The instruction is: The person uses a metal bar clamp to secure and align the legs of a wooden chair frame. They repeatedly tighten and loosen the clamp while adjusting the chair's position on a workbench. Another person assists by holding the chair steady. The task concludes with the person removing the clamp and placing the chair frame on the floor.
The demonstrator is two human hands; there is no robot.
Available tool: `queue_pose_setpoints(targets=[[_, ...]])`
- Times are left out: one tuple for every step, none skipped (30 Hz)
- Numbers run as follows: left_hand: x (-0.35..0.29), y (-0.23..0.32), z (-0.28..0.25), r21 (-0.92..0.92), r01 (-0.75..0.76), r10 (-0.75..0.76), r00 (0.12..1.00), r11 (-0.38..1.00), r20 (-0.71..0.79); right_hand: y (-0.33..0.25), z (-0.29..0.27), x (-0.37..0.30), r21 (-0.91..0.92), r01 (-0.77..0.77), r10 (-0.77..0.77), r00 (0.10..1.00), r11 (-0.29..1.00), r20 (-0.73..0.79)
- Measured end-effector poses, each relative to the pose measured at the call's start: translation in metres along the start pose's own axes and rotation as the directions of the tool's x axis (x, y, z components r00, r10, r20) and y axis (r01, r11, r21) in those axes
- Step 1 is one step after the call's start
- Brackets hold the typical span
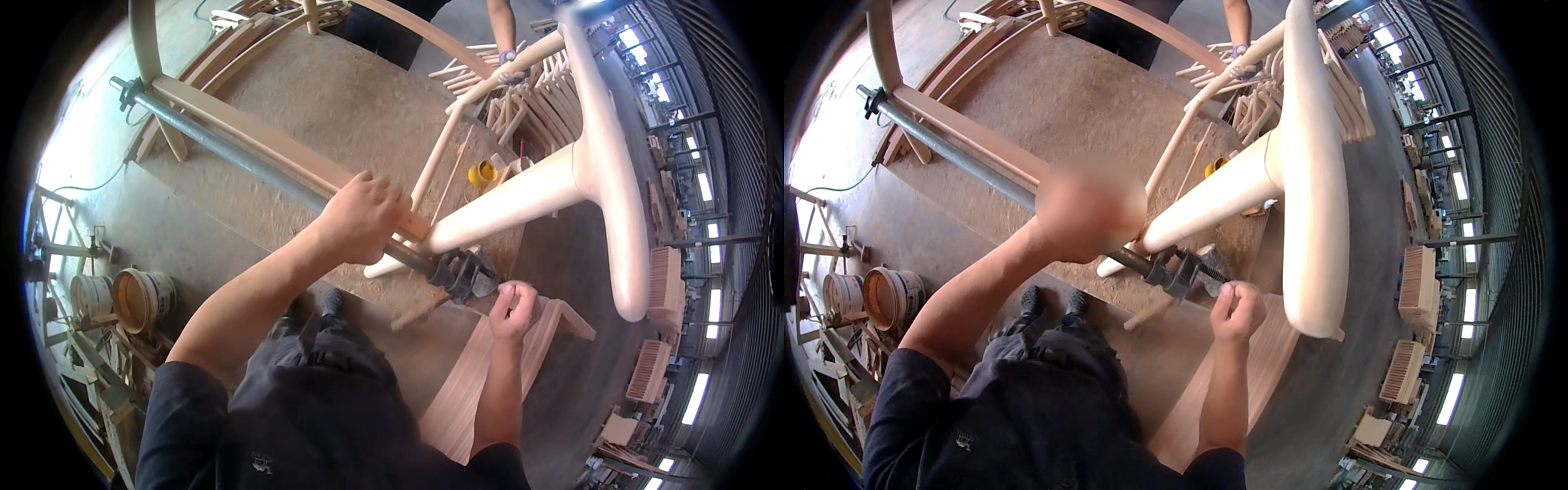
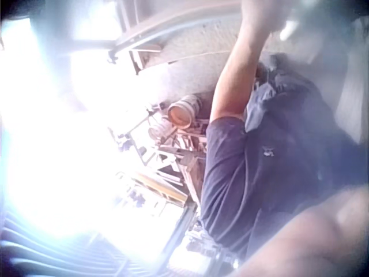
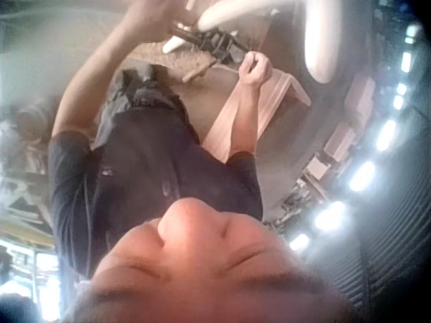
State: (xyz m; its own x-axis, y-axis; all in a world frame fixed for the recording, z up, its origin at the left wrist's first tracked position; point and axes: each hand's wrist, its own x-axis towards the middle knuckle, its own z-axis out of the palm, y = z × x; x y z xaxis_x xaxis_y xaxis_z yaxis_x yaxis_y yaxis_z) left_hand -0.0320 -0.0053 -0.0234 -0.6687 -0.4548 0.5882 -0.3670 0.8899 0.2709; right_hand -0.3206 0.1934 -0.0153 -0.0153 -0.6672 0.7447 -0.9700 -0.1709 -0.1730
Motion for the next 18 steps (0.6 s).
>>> queue_pose_setpoints(targets=[[0.006, -0.001, -0.003, -0.030, -0.077, 0.072, 0.989, 0.997, -0.131, 0.002, -0.007, 0.000, -0.037, -0.009, 0.011, 0.998, 0.999, 0.064], [0.007, 0.001, -0.004, -0.059, -0.113, 0.099, 0.976, 0.992, -0.196, 0.001, -0.007, 0.004, 0.005, -0.062, 0.061, 0.994, 0.998, 0.093], [0.010, 0.001, -0.005, -0.079, -0.151, 0.126, 0.956, 0.985, -0.264, 0.001, -0.007, 0.008, 0.045, -0.116, 0.110, 0.986, 0.992, 0.123], [0.012, 0.000, -0.004, -0.103, -0.151, 0.118, 0.955, 0.983, -0.272, 0.001, -0.007, 0.014, 0.083, -0.170, 0.156, 0.975, 0.982, 0.156], [0.014, 0.001, -0.007, -0.106, -0.139, 0.109, 0.963, 0.985, -0.248, 0.000, -0.008, 0.029, 0.139, -0.272, 0.242, 0.949, 0.952, 0.200], [0.016, 0.002, -0.009, -0.104, -0.122, 0.097, 0.971, 0.987, -0.220, 0.011, -0.006, 0.039, 0.172, -0.327, 0.274, 0.922, 0.929, 0.273], [0.017, 0.006, -0.016, -0.079, -0.092, 0.079, 0.984, 0.993, -0.157, 0.018, -0.001, 0.053, 0.215, -0.543, 0.440, 0.811, 0.812, 0.386], [0.012, 0.007, -0.019, -0.070, -0.059, 0.049, 0.989, 0.996, -0.139, 0.023, 0.007, 0.069, 0.228, -0.727, 0.556, 0.655, 0.647, 0.512], [0.009, 0.010, -0.021, -0.067, -0.033, 0.025, 0.992, 0.997, -0.124, 0.048, 0.017, 0.072, 0.234, -0.814, 0.555, 0.544, 0.531, 0.630], [0.010, 0.009, -0.019, -0.083, -0.030, 0.017, 0.987, 0.996, -0.162, 0.077, 0.035, 0.066, 0.226, -0.884, 0.533, 0.433, 0.410, 0.727], [0.011, 0.012, -0.017, -0.104, 0.003, -0.016, 0.992, 0.995, -0.123, 0.092, 0.056, 0.049, 0.077, -0.962, 0.658, 0.237, 0.262, 0.715], [0.011, 0.015, -0.016, -0.113, 0.044, -0.053, 0.995, 0.993, -0.079, 0.103, 0.077, 0.020, 0.085, -0.994, 0.621, 0.112, 0.074, 0.776], [0.012, 0.020, -0.020, -0.106, 0.125, -0.122, 0.992, 0.987, 0.036, 0.101, 0.090, -0.012, 0.149, -0.977, 0.510, 0.051, -0.153, 0.859], [0.015, 0.015, -0.021, -0.079, 0.131, -0.127, 0.990, 0.988, 0.061, 0.092, 0.098, -0.037, 0.184, -0.920, 0.393, 0.035, -0.347, 0.919], [0.015, 0.009, -0.022, -0.044, 0.141, -0.137, 0.987, 0.989, 0.083, 0.082, 0.100, -0.055, 0.182, -0.865, 0.300, 0.038, -0.468, 0.953], [0.011, 0.009, -0.018, -0.033, 0.097, -0.095, 0.995, 0.995, 0.041, 0.078, 0.097, -0.066, 0.188, -0.833, 0.265, 0.051, -0.521, 0.963], [0.011, 0.011, -0.019, -0.026, 0.067, -0.066, 0.997, 0.997, 0.035, 0.073, 0.093, -0.070, 0.228, -0.826, 0.292, 0.080, -0.515, 0.953], [0.009, 0.011, -0.018, -0.018, 0.046, -0.045, 0.999, 0.999, 0.030, 0.071, 0.090, -0.073, 0.286, -0.834, 0.358, 0.116, -0.472, 0.927]])
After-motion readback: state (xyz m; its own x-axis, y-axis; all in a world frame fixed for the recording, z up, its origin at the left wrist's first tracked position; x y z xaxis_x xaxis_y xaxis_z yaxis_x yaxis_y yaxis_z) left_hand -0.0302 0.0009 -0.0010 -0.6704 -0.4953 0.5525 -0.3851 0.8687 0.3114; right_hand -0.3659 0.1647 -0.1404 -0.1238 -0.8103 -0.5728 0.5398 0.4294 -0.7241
